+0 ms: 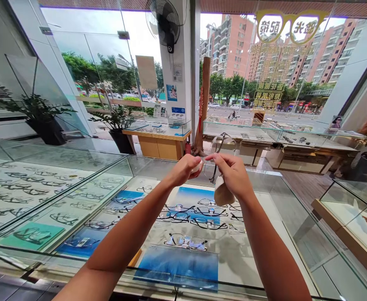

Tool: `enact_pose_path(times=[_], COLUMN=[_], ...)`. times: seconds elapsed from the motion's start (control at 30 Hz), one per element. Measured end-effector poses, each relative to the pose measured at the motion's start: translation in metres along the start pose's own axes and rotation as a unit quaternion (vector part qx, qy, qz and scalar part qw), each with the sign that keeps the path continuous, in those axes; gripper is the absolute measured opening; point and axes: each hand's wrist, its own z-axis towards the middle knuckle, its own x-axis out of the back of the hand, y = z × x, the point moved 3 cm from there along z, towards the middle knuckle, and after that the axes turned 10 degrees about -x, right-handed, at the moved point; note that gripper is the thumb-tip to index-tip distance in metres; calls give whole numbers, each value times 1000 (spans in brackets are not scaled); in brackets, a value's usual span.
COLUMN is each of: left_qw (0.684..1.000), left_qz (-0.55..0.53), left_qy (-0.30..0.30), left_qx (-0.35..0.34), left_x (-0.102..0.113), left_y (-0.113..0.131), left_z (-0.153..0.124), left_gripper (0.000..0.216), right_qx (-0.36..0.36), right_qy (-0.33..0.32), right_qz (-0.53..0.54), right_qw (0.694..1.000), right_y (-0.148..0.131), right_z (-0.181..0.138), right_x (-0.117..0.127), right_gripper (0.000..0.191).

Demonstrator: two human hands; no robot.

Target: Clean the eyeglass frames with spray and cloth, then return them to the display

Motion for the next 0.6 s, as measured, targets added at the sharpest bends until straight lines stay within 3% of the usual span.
enact_pose_path(times=[0.07,0.23,0.6], left_qw=[1000,1000,999], left_qz=[18,-12,-25], left_qy=[-18,14,28], left_qx=[-3,-15,-19], left_x=[-6,-15,-17], left_y=[-3,-9,-12], left_z=[-1,-1,0], left_gripper=[73,69,67], right_qx=[6,-5,-4], right_qy=[19,24,19], right_qz=[4,1,-2], right_qw=[1000,1000,1000], right_y=[0,-3,-1], right_z=[2,1,1], right_x=[1,-2,-3], right_gripper=[41,42,42])
